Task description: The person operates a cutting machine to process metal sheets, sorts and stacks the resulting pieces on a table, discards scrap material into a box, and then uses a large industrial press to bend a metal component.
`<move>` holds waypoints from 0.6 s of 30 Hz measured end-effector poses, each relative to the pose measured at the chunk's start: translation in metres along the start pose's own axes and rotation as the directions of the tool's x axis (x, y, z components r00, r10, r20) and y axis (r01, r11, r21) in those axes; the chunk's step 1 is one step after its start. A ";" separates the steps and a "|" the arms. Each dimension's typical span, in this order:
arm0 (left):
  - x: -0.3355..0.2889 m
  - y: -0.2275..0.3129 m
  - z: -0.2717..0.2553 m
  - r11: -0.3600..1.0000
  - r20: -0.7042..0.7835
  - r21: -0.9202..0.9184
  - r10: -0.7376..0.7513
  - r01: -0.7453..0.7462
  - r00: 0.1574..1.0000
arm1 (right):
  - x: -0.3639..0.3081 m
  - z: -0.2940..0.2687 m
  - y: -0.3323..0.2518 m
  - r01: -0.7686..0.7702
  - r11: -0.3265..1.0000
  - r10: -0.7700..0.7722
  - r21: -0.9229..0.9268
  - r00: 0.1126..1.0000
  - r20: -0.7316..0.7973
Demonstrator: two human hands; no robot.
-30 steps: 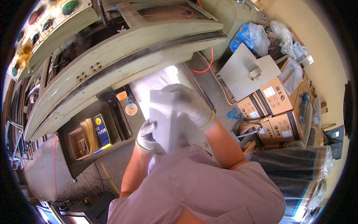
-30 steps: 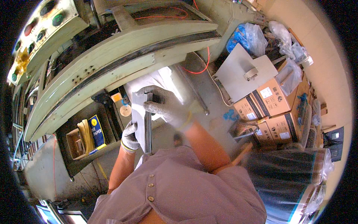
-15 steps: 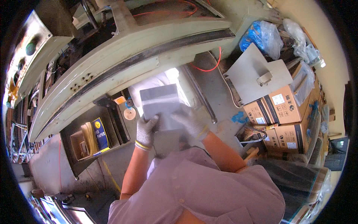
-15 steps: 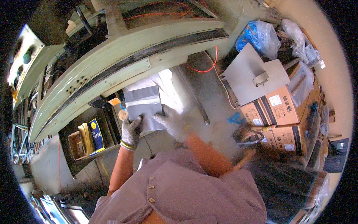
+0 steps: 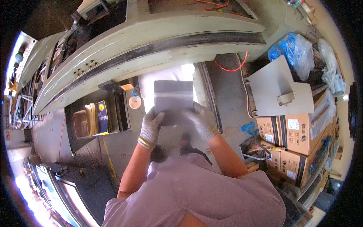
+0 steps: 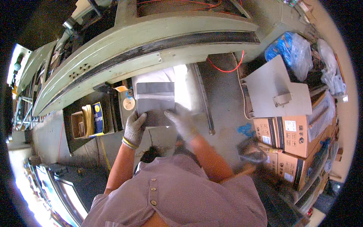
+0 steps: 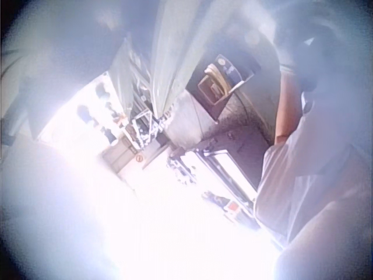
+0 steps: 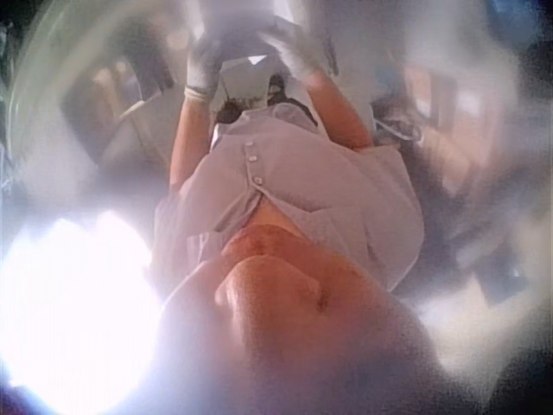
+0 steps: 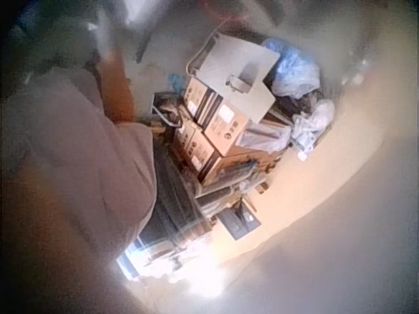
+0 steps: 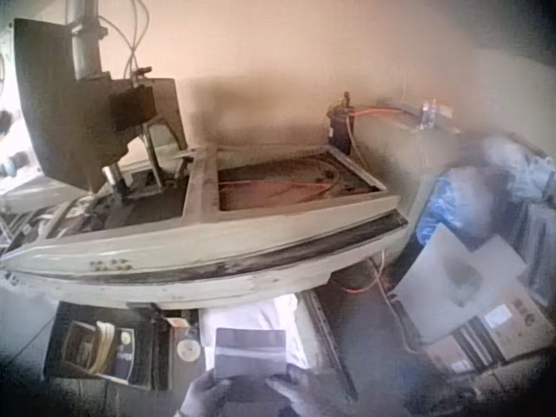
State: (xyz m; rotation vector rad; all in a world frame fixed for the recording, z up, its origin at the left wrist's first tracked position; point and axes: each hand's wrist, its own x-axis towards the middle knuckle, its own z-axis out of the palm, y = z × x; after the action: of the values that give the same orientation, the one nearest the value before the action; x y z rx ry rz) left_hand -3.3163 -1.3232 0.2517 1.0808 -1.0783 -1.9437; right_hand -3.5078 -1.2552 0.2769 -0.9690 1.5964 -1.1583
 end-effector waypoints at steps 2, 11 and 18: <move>0.005 -0.003 0.001 0.998 -0.028 0.048 -0.047 0.049 0.998 | 0.010 -0.004 0.019 -0.037 0.999 0.036 0.029 0.998 0.045; 0.016 -0.128 -0.074 0.889 -0.055 0.194 -0.411 0.414 0.910 | -0.005 0.031 0.200 -0.303 0.929 0.273 0.212 0.949 0.157; 0.071 -0.223 -0.138 0.811 -0.129 0.295 -0.490 0.505 0.862 | -0.005 0.072 0.278 -0.538 0.731 0.569 0.420 0.820 0.060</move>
State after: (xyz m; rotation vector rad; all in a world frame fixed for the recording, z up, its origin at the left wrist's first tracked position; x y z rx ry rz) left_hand -3.2582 -1.3298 -0.0134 1.7263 -1.1978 -2.1665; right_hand -3.4605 -1.1992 -0.0006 -0.1334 1.4573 -1.0422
